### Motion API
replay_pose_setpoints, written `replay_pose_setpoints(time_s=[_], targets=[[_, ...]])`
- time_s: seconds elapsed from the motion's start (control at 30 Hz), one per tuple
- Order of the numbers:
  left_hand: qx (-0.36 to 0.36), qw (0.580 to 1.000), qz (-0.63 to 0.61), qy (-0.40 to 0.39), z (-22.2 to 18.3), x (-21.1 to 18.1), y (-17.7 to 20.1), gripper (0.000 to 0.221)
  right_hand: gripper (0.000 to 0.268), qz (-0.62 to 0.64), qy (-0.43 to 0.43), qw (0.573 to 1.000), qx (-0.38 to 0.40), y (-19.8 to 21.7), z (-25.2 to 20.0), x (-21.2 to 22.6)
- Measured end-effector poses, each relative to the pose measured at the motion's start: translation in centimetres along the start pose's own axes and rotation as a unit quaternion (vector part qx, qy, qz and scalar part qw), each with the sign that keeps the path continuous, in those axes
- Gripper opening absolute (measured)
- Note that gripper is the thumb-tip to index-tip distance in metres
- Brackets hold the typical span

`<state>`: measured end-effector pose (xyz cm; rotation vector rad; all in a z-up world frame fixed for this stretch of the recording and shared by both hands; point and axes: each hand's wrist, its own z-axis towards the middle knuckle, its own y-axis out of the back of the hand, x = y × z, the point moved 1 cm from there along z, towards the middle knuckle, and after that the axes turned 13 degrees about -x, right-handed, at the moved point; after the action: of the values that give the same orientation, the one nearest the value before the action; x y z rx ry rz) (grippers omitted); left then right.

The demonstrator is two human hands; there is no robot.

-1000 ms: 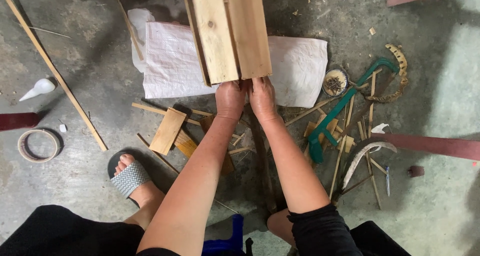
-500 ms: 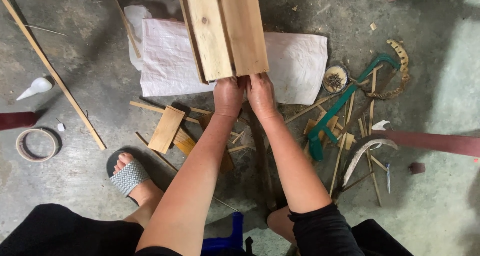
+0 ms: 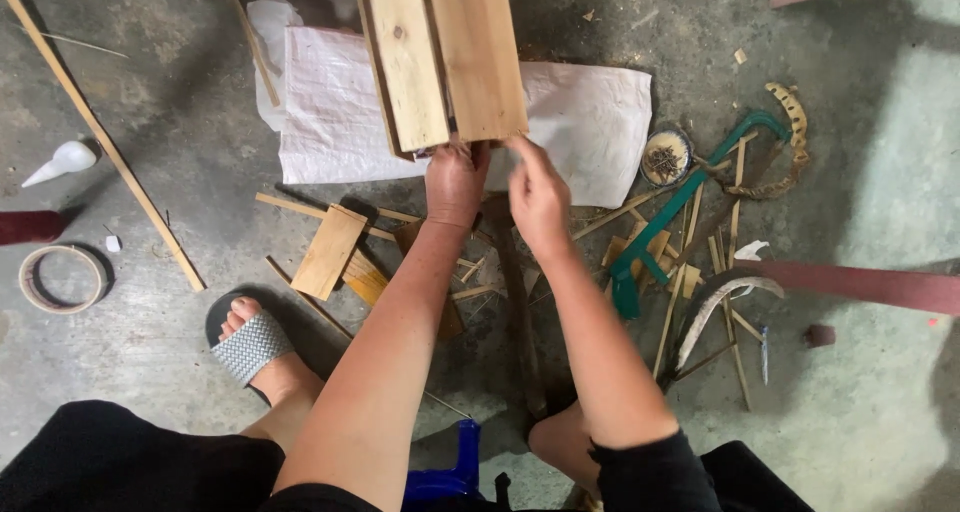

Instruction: The person sits on a low stool on the workshop floor and assembles a small wooden box, fitting slats around a curved wooden rim, picking nails from a bowl, positioning them, and driving them in with a hammer while rotating the box to work on different sides.

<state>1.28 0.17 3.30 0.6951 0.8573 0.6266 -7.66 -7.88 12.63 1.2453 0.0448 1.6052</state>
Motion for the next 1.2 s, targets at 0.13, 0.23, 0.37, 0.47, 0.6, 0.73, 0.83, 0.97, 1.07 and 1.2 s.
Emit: replay_pose_setpoints(time_s=[0.13, 0.23, 0.37, 0.47, 0.6, 0.73, 0.83, 0.97, 1.07, 1.2], targets=[[-0.026, 0.999, 0.003, -0.024, -0.5, 0.2, -0.5, 0.045, 0.031, -0.015, -0.046, 0.999, -0.024, 2.4, -3.1, 0.7], [-0.014, 1.0, 0.016, -0.022, 0.1, -0.3, 0.5, 0.037, 0.027, -0.146, -0.178, 0.969, 0.087, 2.8, -8.1, -0.5], [-0.047, 0.999, -0.005, -0.008, 0.2, -0.1, 0.2, 0.041, 0.06, -0.231, -0.268, 0.905, 0.235, 1.9, -14.1, -2.4], [-0.05, 0.999, -0.002, -0.011, 0.0, 0.0, -0.3, 0.039, 0.073, -0.247, -0.286, 0.885, 0.27, 1.6, -15.3, -2.3], [-0.044, 0.999, -0.003, -0.011, -0.1, 0.0, -0.8, 0.038, 0.068, -0.219, -0.334, 0.883, 0.246, 1.3, -15.8, -2.5], [-0.054, 0.998, -0.002, 0.011, -0.3, -0.2, -1.2, 0.039, 0.071, -0.129, -0.43, 0.872, 0.198, 3.1, -14.2, 0.1], [-0.058, 0.998, -0.019, 0.018, -1.5, 0.8, -3.4, 0.038, 0.071, -0.077, -0.462, 0.875, 0.121, 3.9, -14.1, -0.2], [-0.029, 1.0, -0.001, 0.013, -2.4, 1.2, -4.8, 0.036, 0.053, -0.059, -0.383, 0.922, 0.01, 4.5, -14.1, -1.2], [-0.033, 0.999, -0.002, 0.015, -1.2, 0.4, -2.7, 0.039, 0.046, -0.067, -0.307, 0.949, -0.035, 4.1, -13.9, -2.1], [-0.04, 0.999, 0.009, 0.016, -1.2, 0.2, -3.1, 0.039, 0.053, -0.034, -0.226, 0.973, -0.016, 3.8, -7.3, 5.5]])
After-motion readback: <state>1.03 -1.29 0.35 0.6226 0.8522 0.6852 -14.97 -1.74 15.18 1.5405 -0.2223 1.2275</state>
